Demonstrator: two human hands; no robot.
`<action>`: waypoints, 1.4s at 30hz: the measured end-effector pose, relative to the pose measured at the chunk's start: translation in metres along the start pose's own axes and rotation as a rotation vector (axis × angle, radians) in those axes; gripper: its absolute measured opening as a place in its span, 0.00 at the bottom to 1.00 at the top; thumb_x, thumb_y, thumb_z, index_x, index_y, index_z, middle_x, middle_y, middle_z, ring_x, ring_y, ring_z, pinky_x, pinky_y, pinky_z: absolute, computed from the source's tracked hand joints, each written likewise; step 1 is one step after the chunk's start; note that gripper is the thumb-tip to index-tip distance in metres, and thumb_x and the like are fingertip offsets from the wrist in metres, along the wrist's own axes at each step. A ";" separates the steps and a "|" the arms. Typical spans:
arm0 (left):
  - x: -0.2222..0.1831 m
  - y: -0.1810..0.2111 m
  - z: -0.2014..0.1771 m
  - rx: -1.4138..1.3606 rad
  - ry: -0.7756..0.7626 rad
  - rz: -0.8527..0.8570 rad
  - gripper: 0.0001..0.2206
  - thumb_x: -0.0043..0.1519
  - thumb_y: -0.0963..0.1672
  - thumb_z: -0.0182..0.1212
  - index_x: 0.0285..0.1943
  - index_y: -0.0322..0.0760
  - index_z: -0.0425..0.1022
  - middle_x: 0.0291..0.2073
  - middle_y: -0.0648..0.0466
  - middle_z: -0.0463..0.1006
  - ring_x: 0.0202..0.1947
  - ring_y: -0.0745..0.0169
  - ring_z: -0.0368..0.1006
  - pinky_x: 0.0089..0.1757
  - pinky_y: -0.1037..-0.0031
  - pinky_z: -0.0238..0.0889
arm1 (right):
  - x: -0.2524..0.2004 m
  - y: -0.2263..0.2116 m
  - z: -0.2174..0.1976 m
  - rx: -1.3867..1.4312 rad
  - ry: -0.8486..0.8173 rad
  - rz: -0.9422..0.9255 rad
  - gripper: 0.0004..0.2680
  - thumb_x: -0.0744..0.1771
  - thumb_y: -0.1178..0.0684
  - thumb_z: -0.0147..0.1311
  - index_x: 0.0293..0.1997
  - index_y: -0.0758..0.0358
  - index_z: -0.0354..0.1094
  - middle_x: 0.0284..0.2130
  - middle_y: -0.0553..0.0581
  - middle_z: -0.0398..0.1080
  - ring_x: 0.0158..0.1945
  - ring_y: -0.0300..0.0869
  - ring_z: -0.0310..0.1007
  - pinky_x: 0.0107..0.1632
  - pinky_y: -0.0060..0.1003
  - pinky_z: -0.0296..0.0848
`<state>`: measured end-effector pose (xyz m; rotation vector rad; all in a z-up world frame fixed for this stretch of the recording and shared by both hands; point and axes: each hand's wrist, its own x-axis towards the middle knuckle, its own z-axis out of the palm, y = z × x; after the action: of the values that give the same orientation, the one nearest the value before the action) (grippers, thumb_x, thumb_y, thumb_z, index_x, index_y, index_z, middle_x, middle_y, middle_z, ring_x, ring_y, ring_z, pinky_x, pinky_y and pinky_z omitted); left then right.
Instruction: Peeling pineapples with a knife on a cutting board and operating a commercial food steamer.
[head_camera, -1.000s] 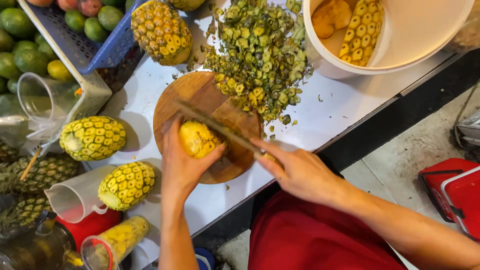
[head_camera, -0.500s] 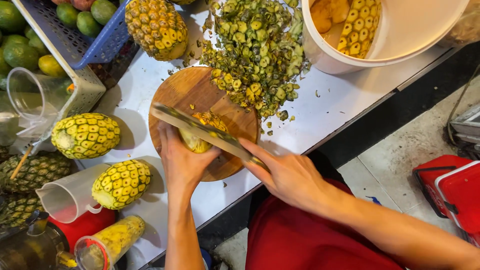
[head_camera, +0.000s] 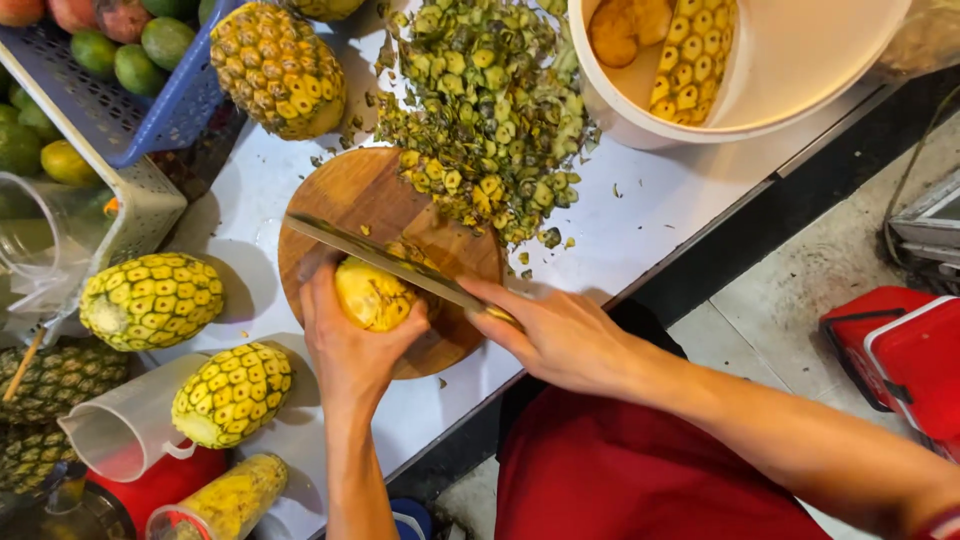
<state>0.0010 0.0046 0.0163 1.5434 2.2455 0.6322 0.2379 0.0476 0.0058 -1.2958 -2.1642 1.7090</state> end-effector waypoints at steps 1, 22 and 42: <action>0.002 0.002 -0.001 -0.001 0.000 0.002 0.41 0.42 0.46 0.80 0.66 0.31 0.65 0.55 0.39 0.70 0.57 0.38 0.69 0.55 0.58 0.65 | -0.007 0.000 -0.005 0.000 0.002 0.000 0.19 0.70 0.41 0.45 0.71 0.43 0.56 0.24 0.65 0.74 0.25 0.62 0.74 0.30 0.54 0.72; 0.002 0.001 -0.004 -0.004 -0.021 0.054 0.40 0.41 0.45 0.79 0.66 0.35 0.66 0.55 0.42 0.70 0.56 0.40 0.69 0.55 0.58 0.65 | 0.027 0.034 -0.002 0.108 -0.141 -0.007 0.21 0.71 0.37 0.37 0.70 0.54 0.58 0.51 0.66 0.75 0.52 0.60 0.74 0.54 0.48 0.72; 0.016 0.003 -0.017 0.009 -0.149 0.130 0.49 0.39 0.51 0.81 0.71 0.32 0.60 0.61 0.39 0.67 0.62 0.37 0.63 0.59 0.54 0.57 | 0.009 0.024 -0.035 -0.065 0.074 0.177 0.22 0.69 0.34 0.34 0.72 0.41 0.54 0.54 0.60 0.74 0.56 0.59 0.73 0.57 0.49 0.70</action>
<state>-0.0108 0.0179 0.0319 1.6929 2.0547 0.5237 0.2650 0.0803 -0.0050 -1.5845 -2.1375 1.6317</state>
